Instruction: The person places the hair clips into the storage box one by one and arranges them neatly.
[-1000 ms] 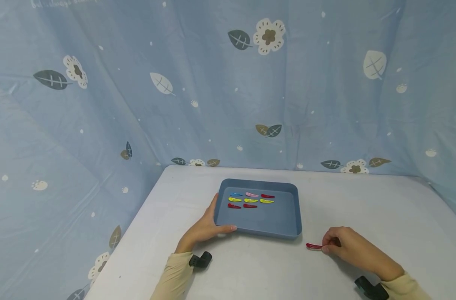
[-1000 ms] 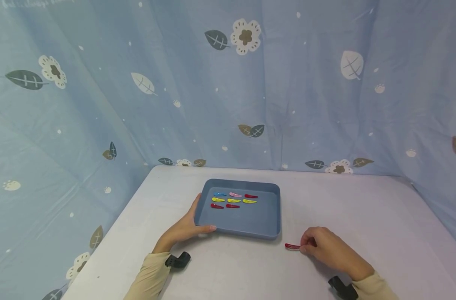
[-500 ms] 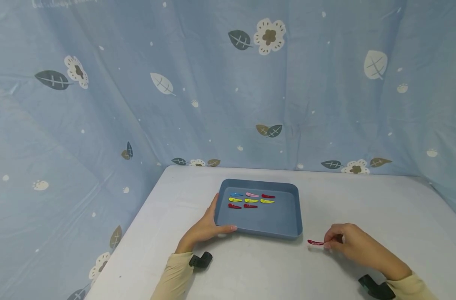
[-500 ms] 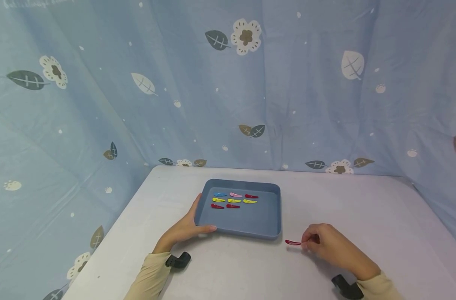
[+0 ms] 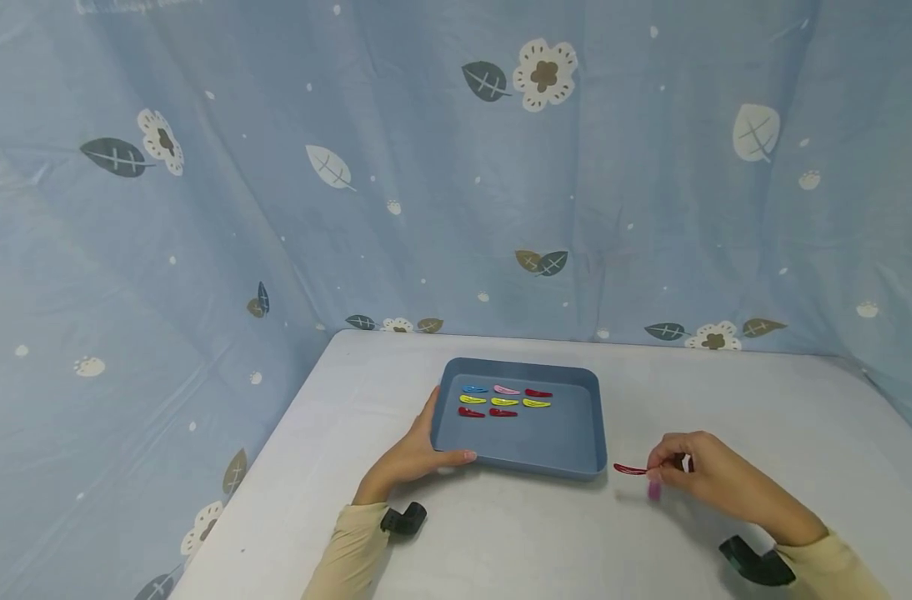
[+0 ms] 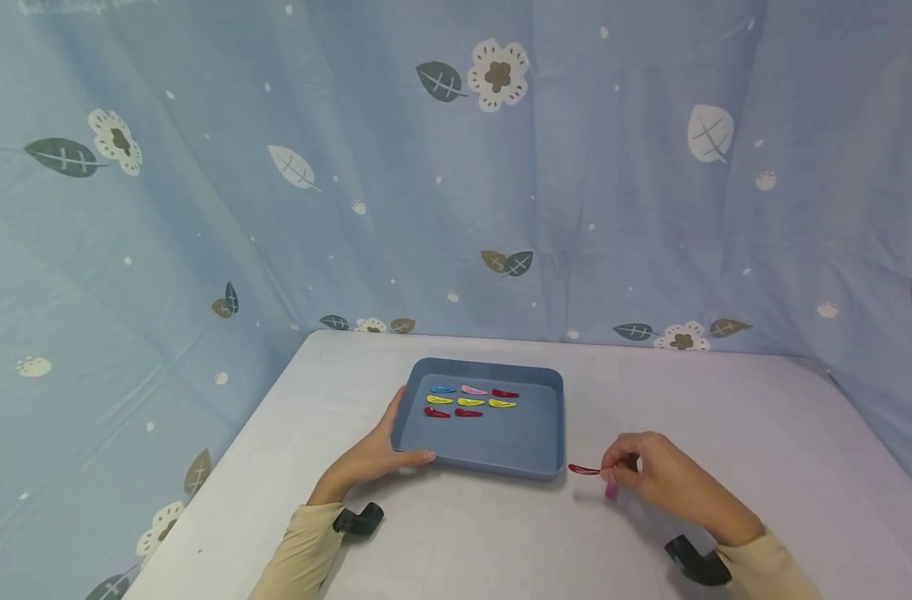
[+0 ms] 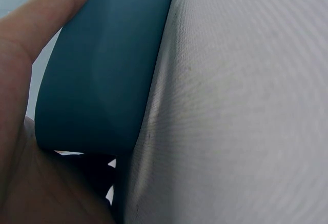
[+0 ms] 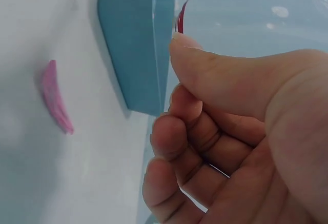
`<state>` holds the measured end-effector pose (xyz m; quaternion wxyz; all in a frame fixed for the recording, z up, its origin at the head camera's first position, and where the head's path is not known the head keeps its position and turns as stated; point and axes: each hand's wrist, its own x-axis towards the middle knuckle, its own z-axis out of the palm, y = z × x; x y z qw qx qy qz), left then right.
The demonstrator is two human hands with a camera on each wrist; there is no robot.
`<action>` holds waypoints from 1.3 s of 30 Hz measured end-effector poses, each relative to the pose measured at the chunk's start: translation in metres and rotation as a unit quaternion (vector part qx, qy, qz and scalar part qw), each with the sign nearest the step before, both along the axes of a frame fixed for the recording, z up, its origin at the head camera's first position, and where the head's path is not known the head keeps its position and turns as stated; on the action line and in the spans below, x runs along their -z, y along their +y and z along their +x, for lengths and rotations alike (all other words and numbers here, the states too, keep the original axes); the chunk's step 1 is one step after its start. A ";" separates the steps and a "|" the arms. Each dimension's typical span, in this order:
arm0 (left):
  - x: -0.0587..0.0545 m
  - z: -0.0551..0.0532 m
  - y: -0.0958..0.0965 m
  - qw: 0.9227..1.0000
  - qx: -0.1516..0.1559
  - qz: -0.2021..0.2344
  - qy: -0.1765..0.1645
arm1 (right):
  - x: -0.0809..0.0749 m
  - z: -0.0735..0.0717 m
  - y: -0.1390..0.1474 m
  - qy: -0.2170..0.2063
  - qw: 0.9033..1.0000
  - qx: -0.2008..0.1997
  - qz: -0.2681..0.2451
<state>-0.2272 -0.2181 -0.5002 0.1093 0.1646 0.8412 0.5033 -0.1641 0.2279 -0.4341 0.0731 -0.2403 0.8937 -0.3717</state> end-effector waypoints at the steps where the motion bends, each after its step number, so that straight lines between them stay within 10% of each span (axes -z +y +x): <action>1: 0.000 0.000 0.000 1.000 -0.001 0.000 -0.001 | -0.002 -0.001 -0.001 0.002 1.000 -0.001 -0.002; 39: 0.000 0.002 0.000 1.000 -0.011 -0.006 -0.009 | -0.022 -0.068 -0.063 0.019 0.999 0.007 -0.027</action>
